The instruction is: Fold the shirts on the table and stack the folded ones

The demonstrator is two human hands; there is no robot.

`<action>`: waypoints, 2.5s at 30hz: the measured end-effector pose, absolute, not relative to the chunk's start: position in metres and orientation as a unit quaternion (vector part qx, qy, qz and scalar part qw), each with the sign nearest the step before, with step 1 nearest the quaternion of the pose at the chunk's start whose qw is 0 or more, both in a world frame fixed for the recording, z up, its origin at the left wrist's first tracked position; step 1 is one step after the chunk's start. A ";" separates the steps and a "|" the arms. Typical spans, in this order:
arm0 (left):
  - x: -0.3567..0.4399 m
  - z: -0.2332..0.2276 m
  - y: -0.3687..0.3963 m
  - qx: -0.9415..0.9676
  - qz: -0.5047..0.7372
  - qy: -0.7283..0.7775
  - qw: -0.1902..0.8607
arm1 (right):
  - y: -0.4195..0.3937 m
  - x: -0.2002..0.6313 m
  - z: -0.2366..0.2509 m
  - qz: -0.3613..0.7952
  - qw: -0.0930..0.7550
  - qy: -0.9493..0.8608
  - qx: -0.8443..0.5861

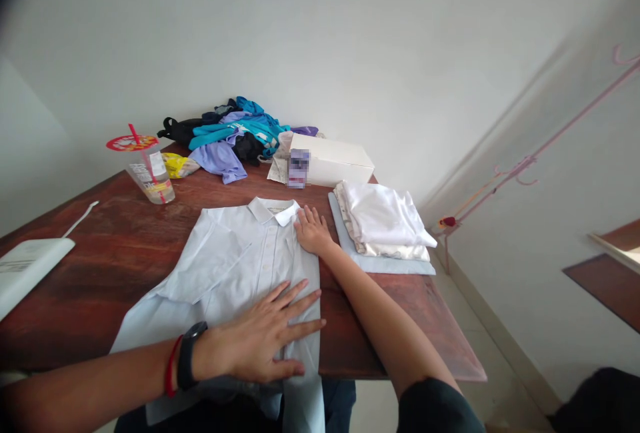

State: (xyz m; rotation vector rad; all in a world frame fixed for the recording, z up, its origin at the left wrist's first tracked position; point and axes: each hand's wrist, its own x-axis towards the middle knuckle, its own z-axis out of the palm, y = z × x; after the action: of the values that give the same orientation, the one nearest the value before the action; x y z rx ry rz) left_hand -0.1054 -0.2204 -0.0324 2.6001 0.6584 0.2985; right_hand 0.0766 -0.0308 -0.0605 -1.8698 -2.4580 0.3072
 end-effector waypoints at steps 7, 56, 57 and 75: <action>-0.099 -0.028 -0.223 0.948 0.097 0.201 0.227 | -0.020 0.075 -0.062 0.108 0.041 -0.772 -0.624; -0.300 -0.026 -0.057 0.718 0.155 0.666 0.131 | -0.040 0.069 -0.044 0.132 0.333 -0.836 -0.415; -0.301 -0.027 -0.055 0.717 0.158 0.663 0.144 | -0.047 0.061 -0.037 0.166 0.315 -0.844 -0.402; -0.293 -0.023 -0.058 0.602 0.268 0.676 0.330 | -0.085 -0.039 -0.017 0.280 0.150 -0.900 -0.299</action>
State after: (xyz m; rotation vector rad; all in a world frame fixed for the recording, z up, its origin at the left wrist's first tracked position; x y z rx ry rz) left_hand -0.2935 -0.0582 -0.0229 1.5748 1.7670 0.6997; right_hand -0.0389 -0.0846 -0.0169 -0.8580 -2.5863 0.8042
